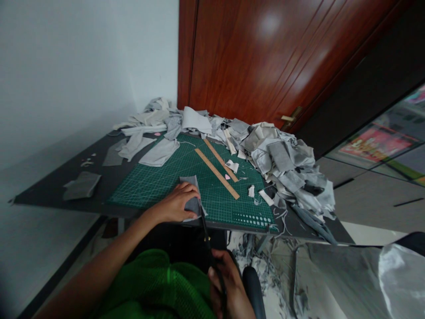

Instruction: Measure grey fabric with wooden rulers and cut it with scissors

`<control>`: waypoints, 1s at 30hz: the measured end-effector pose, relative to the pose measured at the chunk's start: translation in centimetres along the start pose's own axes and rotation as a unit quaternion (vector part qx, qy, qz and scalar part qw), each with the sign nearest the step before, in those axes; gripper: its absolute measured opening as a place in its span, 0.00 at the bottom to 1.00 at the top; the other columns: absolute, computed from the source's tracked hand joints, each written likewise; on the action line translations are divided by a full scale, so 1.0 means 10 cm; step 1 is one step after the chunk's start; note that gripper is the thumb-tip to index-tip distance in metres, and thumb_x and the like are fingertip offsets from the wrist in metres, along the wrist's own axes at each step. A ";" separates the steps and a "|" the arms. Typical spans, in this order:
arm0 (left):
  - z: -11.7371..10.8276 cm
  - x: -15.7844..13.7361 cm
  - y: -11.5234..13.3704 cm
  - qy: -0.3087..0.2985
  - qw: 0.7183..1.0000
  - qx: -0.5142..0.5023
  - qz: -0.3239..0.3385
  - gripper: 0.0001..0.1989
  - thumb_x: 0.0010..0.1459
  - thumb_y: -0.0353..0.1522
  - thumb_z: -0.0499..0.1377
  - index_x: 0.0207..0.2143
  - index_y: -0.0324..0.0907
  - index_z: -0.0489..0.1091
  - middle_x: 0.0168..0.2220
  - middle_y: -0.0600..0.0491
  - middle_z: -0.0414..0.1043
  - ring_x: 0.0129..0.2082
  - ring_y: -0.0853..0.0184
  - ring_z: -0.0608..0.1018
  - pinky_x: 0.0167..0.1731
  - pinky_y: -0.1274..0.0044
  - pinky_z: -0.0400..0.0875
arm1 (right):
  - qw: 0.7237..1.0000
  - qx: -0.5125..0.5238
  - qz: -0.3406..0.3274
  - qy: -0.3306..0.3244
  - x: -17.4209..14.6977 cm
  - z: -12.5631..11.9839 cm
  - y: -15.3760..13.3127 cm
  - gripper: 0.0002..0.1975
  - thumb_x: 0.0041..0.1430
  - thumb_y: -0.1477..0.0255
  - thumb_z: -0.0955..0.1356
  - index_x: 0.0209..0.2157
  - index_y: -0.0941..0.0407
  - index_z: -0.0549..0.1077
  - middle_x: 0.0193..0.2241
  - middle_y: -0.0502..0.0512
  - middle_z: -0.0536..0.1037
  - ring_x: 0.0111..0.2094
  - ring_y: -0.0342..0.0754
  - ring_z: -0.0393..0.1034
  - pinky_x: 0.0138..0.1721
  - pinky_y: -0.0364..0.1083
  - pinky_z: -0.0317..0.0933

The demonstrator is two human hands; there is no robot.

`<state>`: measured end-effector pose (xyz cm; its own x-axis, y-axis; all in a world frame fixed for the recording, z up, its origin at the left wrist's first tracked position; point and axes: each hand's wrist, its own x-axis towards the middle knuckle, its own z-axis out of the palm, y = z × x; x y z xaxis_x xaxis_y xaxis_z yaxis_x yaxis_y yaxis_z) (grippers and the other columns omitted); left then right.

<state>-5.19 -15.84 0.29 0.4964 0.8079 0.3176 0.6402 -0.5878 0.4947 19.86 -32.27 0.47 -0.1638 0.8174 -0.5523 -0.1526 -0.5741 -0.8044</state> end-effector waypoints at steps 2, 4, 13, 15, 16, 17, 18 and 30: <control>0.00 0.00 -0.01 -0.005 1.000 -0.001 0.004 0.24 0.47 0.39 0.72 0.46 0.46 0.72 0.52 0.50 0.71 0.54 0.54 0.68 0.56 0.63 0.61 | 1.000 -0.001 -0.007 -0.006 0.03 -0.01 -0.03 0.34 0.48 0.50 0.77 0.51 0.51 0.67 0.23 0.40 0.67 0.14 0.33 0.49 0.12 0.34 0.42; 0.00 0.01 -0.01 -0.010 1.000 -0.003 0.003 0.25 0.47 0.39 0.72 0.48 0.46 0.71 0.53 0.51 0.71 0.55 0.53 0.69 0.56 0.63 0.61 | 1.000 -0.009 -0.021 -0.012 0.07 0.01 -0.05 0.33 0.49 0.50 0.76 0.51 0.52 0.67 0.24 0.41 0.67 0.14 0.33 0.48 0.12 0.34 0.43; 0.00 -0.01 0.00 -0.009 1.000 -0.013 -0.025 0.36 0.47 0.38 0.72 0.57 0.46 0.64 0.56 0.47 0.70 0.57 0.50 0.69 0.57 0.61 0.60 | 0.996 -0.057 -0.062 -0.008 0.16 0.14 -0.12 0.34 0.52 0.50 0.75 0.53 0.53 0.66 0.25 0.42 0.69 0.14 0.33 0.51 0.12 0.34 0.45; 0.01 -0.01 0.00 -0.005 0.999 -0.021 -0.029 0.39 0.47 0.38 0.71 0.60 0.47 0.62 0.57 0.47 0.69 0.58 0.49 0.69 0.58 0.60 0.60 | 0.996 -0.063 -0.064 -0.016 0.17 0.14 -0.13 0.34 0.52 0.50 0.75 0.53 0.53 0.66 0.25 0.42 0.69 0.14 0.34 0.52 0.12 0.35 0.47; 0.01 -0.01 0.00 -0.004 0.999 -0.023 -0.030 0.40 0.46 0.38 0.72 0.60 0.47 0.61 0.57 0.46 0.69 0.58 0.49 0.68 0.58 0.59 0.59 | 0.995 -0.068 -0.063 -0.021 0.18 0.13 -0.14 0.34 0.52 0.49 0.75 0.53 0.53 0.66 0.25 0.42 0.68 0.14 0.34 0.52 0.12 0.35 0.47; 0.01 -0.01 0.00 -0.003 0.999 -0.024 -0.031 0.40 0.46 0.38 0.72 0.60 0.47 0.61 0.57 0.46 0.69 0.58 0.48 0.68 0.58 0.59 0.59 | 0.995 -0.073 -0.063 -0.024 0.18 0.13 -0.13 0.34 0.52 0.49 0.75 0.53 0.53 0.66 0.25 0.42 0.68 0.14 0.34 0.53 0.12 0.35 0.47; 0.01 -0.01 0.00 -0.002 0.999 -0.025 -0.031 0.40 0.46 0.38 0.72 0.60 0.47 0.61 0.57 0.46 0.69 0.59 0.48 0.68 0.58 0.59 0.59 | 0.995 -0.077 -0.062 -0.025 0.18 0.12 -0.13 0.35 0.53 0.49 0.75 0.54 0.53 0.65 0.25 0.42 0.68 0.14 0.34 0.53 0.12 0.35 0.47; -0.02 -0.01 0.03 0.000 0.999 -0.034 -0.037 0.44 0.43 0.36 0.73 0.61 0.45 0.59 0.56 0.46 0.69 0.58 0.49 0.69 0.59 0.59 0.59 | 0.994 -0.084 -0.062 -0.029 0.16 0.14 -0.10 0.37 0.54 0.49 0.74 0.58 0.54 0.64 0.24 0.42 0.67 0.16 0.35 0.52 0.13 0.35 0.49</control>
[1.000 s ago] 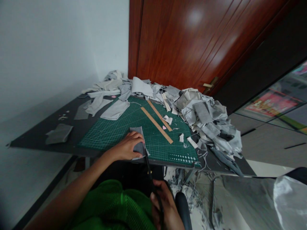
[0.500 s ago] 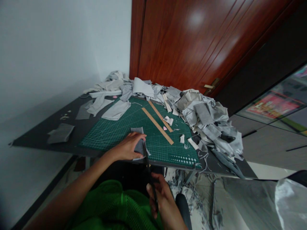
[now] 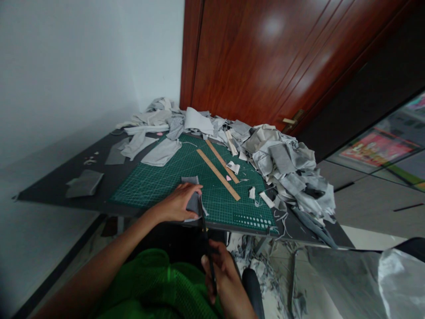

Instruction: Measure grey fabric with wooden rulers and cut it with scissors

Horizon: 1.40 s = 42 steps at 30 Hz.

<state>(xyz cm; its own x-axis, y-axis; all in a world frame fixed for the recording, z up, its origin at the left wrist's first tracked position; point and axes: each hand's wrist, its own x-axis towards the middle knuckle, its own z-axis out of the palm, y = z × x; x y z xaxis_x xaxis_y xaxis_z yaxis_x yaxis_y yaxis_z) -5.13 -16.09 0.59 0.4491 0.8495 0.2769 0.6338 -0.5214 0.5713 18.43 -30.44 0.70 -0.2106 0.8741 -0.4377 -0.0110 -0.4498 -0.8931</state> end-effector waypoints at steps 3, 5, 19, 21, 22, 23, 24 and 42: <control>0.00 0.00 0.00 -0.002 1.000 -0.002 -0.003 0.44 0.43 0.36 0.73 0.62 0.46 0.58 0.56 0.47 0.69 0.58 0.48 0.69 0.59 0.58 0.59 | 1.000 0.009 -0.006 0.020 -0.02 0.03 0.00 0.37 0.53 0.49 0.75 0.57 0.54 0.65 0.24 0.42 0.67 0.16 0.35 0.53 0.14 0.35 0.47; 0.01 0.00 -0.01 -0.002 1.000 -0.002 -0.003 0.44 0.44 0.36 0.73 0.62 0.46 0.58 0.57 0.47 0.69 0.58 0.48 0.69 0.59 0.57 0.59 | 1.000 0.012 -0.012 0.025 -0.03 0.04 0.02 0.36 0.53 0.49 0.75 0.57 0.54 0.65 0.24 0.42 0.67 0.16 0.34 0.53 0.14 0.35 0.47; 0.03 -0.01 -0.04 0.029 0.999 0.041 0.001 0.49 0.41 0.40 0.74 0.63 0.44 0.57 0.61 0.41 0.62 0.65 0.48 0.61 0.63 0.59 0.57 | 1.000 0.013 -0.020 -0.004 0.04 -0.06 0.11 0.36 0.53 0.50 0.75 0.57 0.54 0.65 0.21 0.40 0.66 0.15 0.36 0.55 0.13 0.36 0.51; 0.02 -0.01 -0.04 0.022 0.999 0.049 -0.006 0.49 0.41 0.41 0.74 0.63 0.43 0.57 0.62 0.41 0.62 0.65 0.48 0.61 0.63 0.59 0.57 | 1.000 0.026 -0.010 0.001 0.05 -0.08 0.12 0.36 0.52 0.50 0.76 0.56 0.53 0.66 0.20 0.39 0.65 0.14 0.35 0.53 0.12 0.35 0.50; 0.02 -0.01 -0.03 0.015 0.998 0.054 -0.009 0.49 0.41 0.42 0.74 0.63 0.43 0.57 0.62 0.42 0.63 0.65 0.48 0.62 0.63 0.59 0.58 | 0.999 0.037 -0.004 0.005 0.05 -0.09 0.12 0.36 0.51 0.50 0.76 0.55 0.53 0.66 0.20 0.39 0.65 0.14 0.35 0.53 0.11 0.35 0.49; 0.01 -0.01 -0.02 0.007 0.998 0.058 -0.012 0.49 0.41 0.43 0.74 0.63 0.43 0.58 0.61 0.42 0.64 0.64 0.47 0.63 0.62 0.59 0.58 | 0.999 0.049 0.002 0.008 0.05 -0.11 0.12 0.36 0.50 0.50 0.76 0.54 0.53 0.67 0.20 0.39 0.64 0.13 0.35 0.52 0.11 0.35 0.48; 0.01 -0.01 0.00 -0.001 0.998 0.062 -0.015 0.48 0.41 0.43 0.74 0.63 0.43 0.58 0.61 0.42 0.65 0.63 0.47 0.64 0.62 0.59 0.58 | 0.998 0.058 0.008 0.009 0.05 -0.13 0.12 0.36 0.49 0.49 0.77 0.53 0.53 0.67 0.20 0.39 0.64 0.13 0.35 0.51 0.10 0.35 0.47; 0.01 0.00 -0.03 -0.008 0.998 0.055 0.011 0.16 0.54 0.37 0.68 0.47 0.50 0.77 0.57 0.53 0.72 0.60 0.54 0.69 0.58 0.61 0.60 | 0.996 0.054 0.069 0.016 -0.18 -0.17 0.13 0.32 0.48 0.51 0.78 0.50 0.50 0.68 0.24 0.40 0.66 0.15 0.32 0.50 0.15 0.34 0.43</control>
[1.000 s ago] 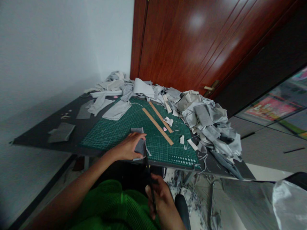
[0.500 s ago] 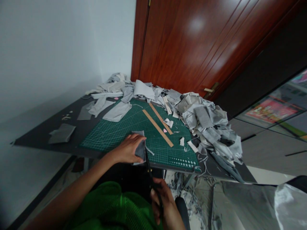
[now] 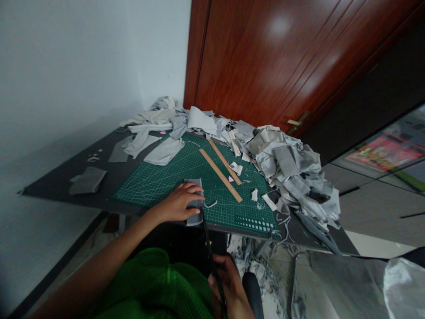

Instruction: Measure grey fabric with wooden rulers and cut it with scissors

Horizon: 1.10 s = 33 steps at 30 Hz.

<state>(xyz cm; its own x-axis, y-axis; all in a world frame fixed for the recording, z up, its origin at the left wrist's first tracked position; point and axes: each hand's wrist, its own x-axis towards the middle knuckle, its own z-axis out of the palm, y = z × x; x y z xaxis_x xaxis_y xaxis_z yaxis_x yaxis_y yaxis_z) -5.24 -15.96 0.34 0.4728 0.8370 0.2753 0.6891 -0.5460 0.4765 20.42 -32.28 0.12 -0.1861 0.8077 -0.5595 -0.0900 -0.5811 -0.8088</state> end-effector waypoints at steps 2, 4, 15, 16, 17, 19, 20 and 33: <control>0.01 0.00 0.01 -0.001 1.000 0.005 -0.002 0.18 0.53 0.37 0.69 0.48 0.51 0.77 0.58 0.53 0.71 0.60 0.54 0.68 0.58 0.61 0.60 | 1.000 -0.004 -0.010 -0.002 0.01 0.02 0.00 0.32 0.50 0.50 0.77 0.50 0.51 0.67 0.24 0.40 0.67 0.15 0.32 0.49 0.14 0.34 0.43; 0.01 0.00 0.01 0.000 1.000 0.003 -0.005 0.19 0.52 0.37 0.69 0.48 0.50 0.76 0.58 0.53 0.71 0.60 0.54 0.68 0.57 0.61 0.61 | 0.999 -0.014 -0.032 -0.009 0.06 0.05 -0.01 0.33 0.51 0.50 0.76 0.51 0.51 0.65 0.23 0.40 0.67 0.14 0.33 0.50 0.13 0.35 0.45; 0.00 -0.01 0.01 0.011 1.000 -0.009 -0.025 0.36 0.50 0.37 0.71 0.59 0.44 0.63 0.59 0.45 0.69 0.60 0.51 0.68 0.59 0.61 0.60 | 0.997 -0.045 -0.060 -0.017 0.21 0.16 -0.24 0.34 0.54 0.49 0.75 0.54 0.53 0.63 0.22 0.39 0.64 0.16 0.35 0.53 0.12 0.34 0.49; 0.01 -0.01 0.01 0.012 0.999 -0.011 -0.028 0.37 0.49 0.37 0.71 0.60 0.44 0.62 0.60 0.45 0.68 0.61 0.51 0.68 0.60 0.61 0.59 | 0.997 -0.051 -0.061 -0.016 0.21 0.16 -0.24 0.34 0.54 0.49 0.74 0.54 0.53 0.63 0.22 0.39 0.65 0.16 0.35 0.53 0.12 0.34 0.49; 0.01 -0.01 0.01 0.012 0.999 -0.014 -0.031 0.37 0.49 0.37 0.71 0.60 0.44 0.62 0.61 0.45 0.68 0.62 0.51 0.67 0.60 0.60 0.59 | 0.996 -0.057 -0.065 -0.015 0.21 0.17 -0.24 0.34 0.54 0.49 0.74 0.54 0.53 0.64 0.23 0.40 0.66 0.16 0.35 0.54 0.12 0.34 0.49; 0.02 -0.01 0.01 0.015 0.999 -0.020 -0.032 0.38 0.49 0.37 0.71 0.60 0.44 0.62 0.61 0.45 0.67 0.62 0.50 0.67 0.61 0.59 0.58 | 0.995 -0.066 -0.075 -0.012 0.21 0.19 -0.23 0.34 0.54 0.49 0.74 0.54 0.53 0.64 0.23 0.41 0.67 0.16 0.35 0.54 0.12 0.35 0.49; 0.02 -0.01 0.01 0.017 0.999 -0.023 -0.031 0.37 0.49 0.37 0.71 0.60 0.44 0.62 0.61 0.45 0.67 0.62 0.50 0.67 0.61 0.59 0.58 | 0.995 -0.066 -0.079 -0.009 0.21 0.20 -0.23 0.34 0.54 0.49 0.75 0.54 0.53 0.65 0.23 0.41 0.67 0.15 0.35 0.54 0.12 0.35 0.50; 0.02 -0.01 0.04 0.016 0.999 -0.014 -0.032 0.41 0.48 0.37 0.72 0.62 0.44 0.60 0.60 0.43 0.68 0.61 0.47 0.69 0.60 0.58 0.59 | 0.992 -0.083 -0.093 -0.006 0.19 0.22 -0.17 0.33 0.54 0.49 0.74 0.54 0.54 0.66 0.23 0.42 0.68 0.15 0.35 0.55 0.12 0.35 0.52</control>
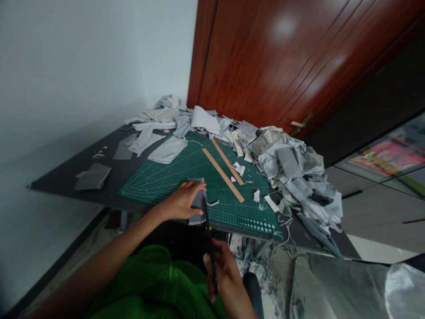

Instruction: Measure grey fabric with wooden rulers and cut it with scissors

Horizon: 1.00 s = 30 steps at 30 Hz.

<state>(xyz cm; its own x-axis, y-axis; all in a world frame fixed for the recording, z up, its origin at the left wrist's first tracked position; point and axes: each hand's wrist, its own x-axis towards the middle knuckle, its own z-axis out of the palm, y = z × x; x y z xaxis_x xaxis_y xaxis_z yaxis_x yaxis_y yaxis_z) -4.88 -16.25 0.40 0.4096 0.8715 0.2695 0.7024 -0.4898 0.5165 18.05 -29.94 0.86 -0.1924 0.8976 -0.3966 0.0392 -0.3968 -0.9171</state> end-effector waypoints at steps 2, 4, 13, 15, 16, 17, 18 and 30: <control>0.00 0.00 0.00 0.002 1.000 0.003 -0.001 0.41 0.48 0.38 0.72 0.62 0.43 0.60 0.60 0.43 0.68 0.61 0.48 0.68 0.61 0.58 0.59 | 1.000 0.004 -0.003 0.010 -0.01 0.01 0.01 0.33 0.54 0.50 0.74 0.53 0.54 0.67 0.23 0.41 0.68 0.14 0.35 0.54 0.12 0.35 0.52; 0.01 0.00 0.00 0.003 1.000 0.005 -0.002 0.41 0.48 0.38 0.72 0.61 0.43 0.60 0.61 0.42 0.67 0.62 0.47 0.68 0.61 0.58 0.59 | 1.000 0.013 -0.003 0.027 -0.02 0.02 0.02 0.32 0.54 0.50 0.75 0.53 0.53 0.67 0.22 0.41 0.67 0.14 0.34 0.52 0.12 0.35 0.49; 0.04 -0.01 -0.03 0.011 1.000 0.001 0.007 0.43 0.48 0.41 0.71 0.63 0.43 0.58 0.60 0.42 0.68 0.61 0.47 0.68 0.60 0.58 0.59 | 0.999 0.001 -0.015 0.034 -0.06 0.04 0.03 0.33 0.54 0.49 0.74 0.54 0.53 0.68 0.22 0.41 0.67 0.14 0.35 0.53 0.12 0.35 0.49; 0.05 -0.01 -0.04 0.012 1.000 -0.002 0.007 0.43 0.49 0.41 0.71 0.63 0.44 0.57 0.60 0.42 0.68 0.61 0.47 0.68 0.60 0.58 0.59 | 0.999 0.005 -0.012 0.038 -0.06 0.04 0.04 0.33 0.53 0.49 0.75 0.54 0.53 0.68 0.22 0.42 0.67 0.14 0.35 0.52 0.12 0.36 0.48; 0.05 -0.01 -0.04 0.011 1.000 -0.004 0.008 0.43 0.49 0.41 0.71 0.63 0.44 0.57 0.60 0.42 0.67 0.62 0.46 0.67 0.60 0.58 0.59 | 0.999 0.007 -0.012 0.040 -0.06 0.03 0.05 0.34 0.52 0.49 0.75 0.54 0.52 0.68 0.22 0.41 0.67 0.14 0.35 0.52 0.12 0.36 0.48; 0.05 -0.01 -0.04 0.011 1.000 -0.005 0.008 0.43 0.49 0.41 0.71 0.63 0.44 0.57 0.60 0.42 0.67 0.62 0.46 0.67 0.60 0.57 0.58 | 0.999 0.008 -0.012 0.041 -0.06 0.03 0.06 0.34 0.52 0.49 0.75 0.54 0.52 0.68 0.22 0.41 0.66 0.14 0.35 0.52 0.12 0.36 0.48; 0.05 -0.01 -0.04 0.010 1.000 -0.007 0.008 0.43 0.48 0.41 0.71 0.63 0.44 0.58 0.60 0.42 0.67 0.62 0.46 0.67 0.61 0.57 0.58 | 0.999 0.008 -0.012 0.040 -0.05 0.02 0.07 0.34 0.52 0.49 0.75 0.54 0.52 0.68 0.22 0.41 0.66 0.14 0.36 0.53 0.13 0.36 0.48; 0.05 0.01 -0.07 0.083 0.995 -0.053 0.010 0.28 0.57 0.33 0.66 0.59 0.44 0.62 0.60 0.44 0.67 0.62 0.55 0.68 0.62 0.61 0.62 | 0.998 0.039 -0.002 0.041 -0.04 0.00 0.10 0.34 0.51 0.50 0.76 0.53 0.52 0.68 0.23 0.42 0.68 0.15 0.36 0.55 0.12 0.35 0.50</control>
<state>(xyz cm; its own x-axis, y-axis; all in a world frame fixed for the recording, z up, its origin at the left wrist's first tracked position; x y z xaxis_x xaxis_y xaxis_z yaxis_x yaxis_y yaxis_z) -5.01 -15.83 -0.34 0.3149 0.8582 0.4055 0.6270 -0.5088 0.5899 18.20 -30.68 0.06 -0.1119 0.9105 -0.3982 -0.0380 -0.4043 -0.9138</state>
